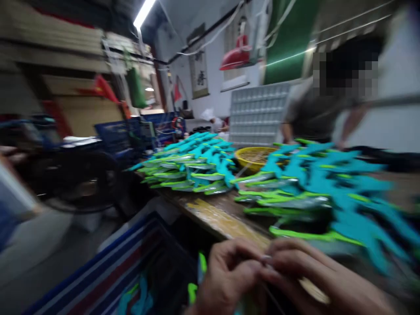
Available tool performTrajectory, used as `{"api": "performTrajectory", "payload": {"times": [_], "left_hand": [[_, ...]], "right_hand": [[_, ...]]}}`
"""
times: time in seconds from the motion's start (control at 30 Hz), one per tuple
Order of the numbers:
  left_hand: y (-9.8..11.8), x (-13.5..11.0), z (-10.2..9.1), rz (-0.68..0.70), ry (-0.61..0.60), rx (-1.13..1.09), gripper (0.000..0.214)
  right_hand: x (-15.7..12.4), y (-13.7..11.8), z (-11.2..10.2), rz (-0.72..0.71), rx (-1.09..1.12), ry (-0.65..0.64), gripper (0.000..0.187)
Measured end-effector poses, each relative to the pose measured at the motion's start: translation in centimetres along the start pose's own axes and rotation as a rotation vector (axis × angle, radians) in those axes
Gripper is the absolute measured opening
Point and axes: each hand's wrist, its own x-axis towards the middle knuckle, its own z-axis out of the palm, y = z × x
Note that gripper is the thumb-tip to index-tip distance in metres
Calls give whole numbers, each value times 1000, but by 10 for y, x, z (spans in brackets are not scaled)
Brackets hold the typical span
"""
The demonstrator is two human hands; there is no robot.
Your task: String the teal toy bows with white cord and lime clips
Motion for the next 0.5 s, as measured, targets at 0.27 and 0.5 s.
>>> {"api": "performTrajectory", "payload": {"times": [0.27,0.5], "left_hand": [[-8,1,-2,-173,-134,-143,24],[-8,5,-2,-160,-186,-36,29]], "right_hand": [[2,-15,-15,672,714,-90,27],[-9,-14,-12,814,952,-117,37]]}}
